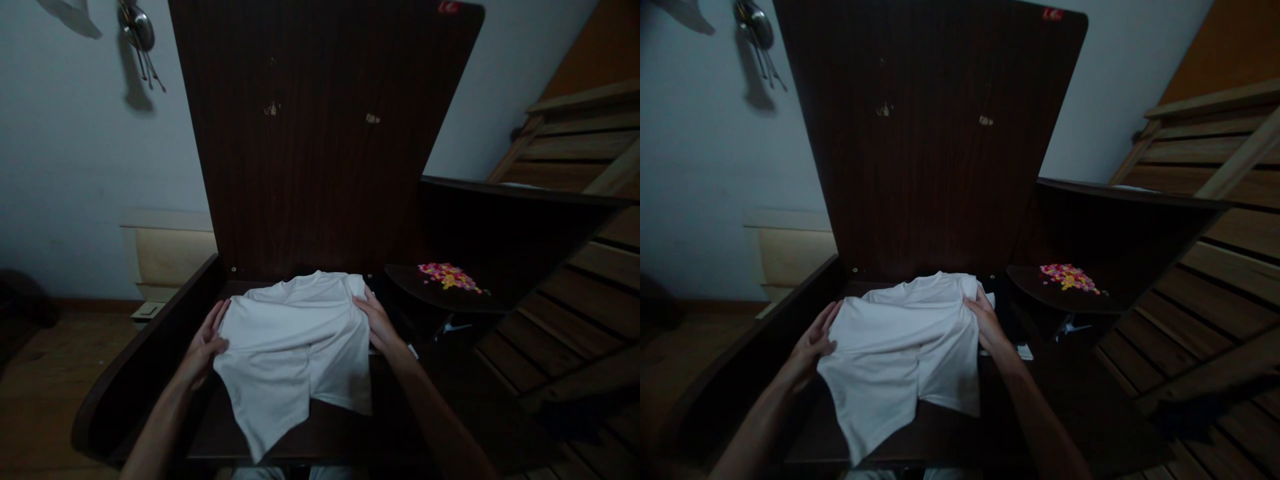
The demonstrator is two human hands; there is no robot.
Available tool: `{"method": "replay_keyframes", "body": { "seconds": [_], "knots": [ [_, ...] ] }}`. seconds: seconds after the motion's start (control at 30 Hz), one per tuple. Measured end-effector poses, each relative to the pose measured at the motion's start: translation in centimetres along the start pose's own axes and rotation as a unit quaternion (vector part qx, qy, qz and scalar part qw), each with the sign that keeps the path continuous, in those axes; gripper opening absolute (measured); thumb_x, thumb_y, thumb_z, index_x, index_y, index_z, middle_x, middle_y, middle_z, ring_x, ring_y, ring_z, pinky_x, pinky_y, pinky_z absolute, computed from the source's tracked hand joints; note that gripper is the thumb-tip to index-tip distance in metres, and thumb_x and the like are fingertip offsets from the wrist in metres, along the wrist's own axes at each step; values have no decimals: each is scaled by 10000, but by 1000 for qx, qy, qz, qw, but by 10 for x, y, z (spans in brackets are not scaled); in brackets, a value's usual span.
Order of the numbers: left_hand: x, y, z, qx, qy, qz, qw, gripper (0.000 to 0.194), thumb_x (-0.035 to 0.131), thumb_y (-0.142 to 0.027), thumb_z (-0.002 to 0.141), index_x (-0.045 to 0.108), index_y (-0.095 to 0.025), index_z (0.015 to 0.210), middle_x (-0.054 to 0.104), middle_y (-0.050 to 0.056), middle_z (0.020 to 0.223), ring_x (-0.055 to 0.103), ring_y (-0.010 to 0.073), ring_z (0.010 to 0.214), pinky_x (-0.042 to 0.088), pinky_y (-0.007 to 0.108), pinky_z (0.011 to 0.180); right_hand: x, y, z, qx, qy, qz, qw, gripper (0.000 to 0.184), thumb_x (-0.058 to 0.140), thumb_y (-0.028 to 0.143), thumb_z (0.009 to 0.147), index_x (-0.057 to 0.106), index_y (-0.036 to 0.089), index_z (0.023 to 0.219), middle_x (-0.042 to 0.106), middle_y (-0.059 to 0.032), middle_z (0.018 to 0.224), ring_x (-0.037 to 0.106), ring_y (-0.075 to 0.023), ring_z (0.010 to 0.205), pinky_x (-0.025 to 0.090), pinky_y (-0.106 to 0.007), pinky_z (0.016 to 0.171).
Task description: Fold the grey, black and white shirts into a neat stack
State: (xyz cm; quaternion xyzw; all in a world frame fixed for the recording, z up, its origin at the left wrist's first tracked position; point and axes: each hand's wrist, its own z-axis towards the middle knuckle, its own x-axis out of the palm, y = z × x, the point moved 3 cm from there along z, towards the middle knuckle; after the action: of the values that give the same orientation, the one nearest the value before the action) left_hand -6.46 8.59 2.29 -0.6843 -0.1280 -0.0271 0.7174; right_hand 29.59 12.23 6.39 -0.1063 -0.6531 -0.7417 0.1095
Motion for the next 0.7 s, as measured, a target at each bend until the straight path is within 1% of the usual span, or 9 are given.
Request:
{"method": "replay_keyframes", "body": {
  "seconds": [0.1, 0.17, 0.23, 0.27, 0.37, 0.43, 0.5, 0.6, 0.7],
  "knots": [
    [-9, -1, -2, -12, 14, 17, 1000, 832, 725, -189, 493, 572, -271, 1307, 426, 119, 1498, 529, 334, 1254, 545, 308, 847, -20, 15, 6, 25, -17, -41, 999, 550, 734, 377, 690, 607, 265, 1213, 708, -41, 1136, 668, -250, 1014, 525, -350, 860],
    [-14, 2, -5, -37, 28, 52, 998, 754, 729, -176, 502, 623, -252, 1245, 552, 134, 1384, 630, 310, 1110, 558, 295, 756, -35, 19, 6, 45, -20, -73, 996, 491, 753, 366, 669, 641, 235, 1129, 724, -48, 1081, 679, -241, 965, 518, -331, 839],
    [-19, 8, -10, -69, 48, 105, 991, 708, 720, -186, 520, 639, -227, 1222, 691, 131, 1138, 700, 246, 811, 533, 258, 561, -51, 17, 2, 59, -22, -107, 992, 465, 773, 363, 646, 651, 213, 1068, 734, -53, 1027, 687, -230, 909, 512, -311, 797],
    [-20, 11, -12, -87, 67, 133, 985, 695, 710, -199, 533, 637, -218, 1225, 725, 107, 976, 674, 207, 648, 487, 240, 467, -59, 14, 0, 70, -20, -123, 990, 461, 780, 365, 635, 650, 205, 1047, 737, -55, 998, 689, -224, 876, 510, -304, 767],
    [-24, 20, -14, -118, 118, 204, 965, 637, 655, -250, 569, 646, -212, 1205, 668, 13, 657, 532, 153, 410, 380, 230, 339, -79, 0, -10, 123, 18, -167, 978, 464, 781, 391, 619, 642, 185, 1011, 739, -60, 904, 685, -212, 772, 496, -294, 670],
    [-25, 22, -8, -83, 113, 253, 957, 532, 622, -264, 564, 698, -217, 1088, 677, 15, 667, 583, 184, 473, 449, 264, 396, -88, -10, -15, 162, 70, -206, 962, 466, 774, 428, 622, 644, 170, 988, 732, -59, 845, 671, -200, 714, 479, -279, 610],
    [-25, 21, 5, -7, 72, 309, 948, 403, 606, -270, 549, 730, -224, 930, 724, 43, 784, 672, 240, 674, 547, 326, 592, -95, -13, -15, 169, 86, -271, 944, 429, 721, 509, 670, 650, 158, 907, 706, -40, 740, 630, -165, 596, 434, -247, 524],
    [-17, 20, 27, 92, 16, 414, 906, 296, 575, -305, 606, 712, -220, 855, 739, 82, 958, 667, 290, 966, 504, 391, 905, -104, -2, 0, 106, 20, -401, 910, 434, 551, 597, 791, 630, 172, 748, 644, -8, 625, 530, -114, 440, 355, -224, 432],
    [1, 26, 47, 152, 19, 505, 849, 328, 488, -328, 738, 683, -190, 963, 706, 129, 1091, 622, 291, 1079, 438, 402, 994, -105, 13, 24, 34, -51, -507, 860, 378, 478, 524, 855, 642, 194, 770, 653, -12, 661, 556, -121, 462, 395, -233, 471]
  ]
}}
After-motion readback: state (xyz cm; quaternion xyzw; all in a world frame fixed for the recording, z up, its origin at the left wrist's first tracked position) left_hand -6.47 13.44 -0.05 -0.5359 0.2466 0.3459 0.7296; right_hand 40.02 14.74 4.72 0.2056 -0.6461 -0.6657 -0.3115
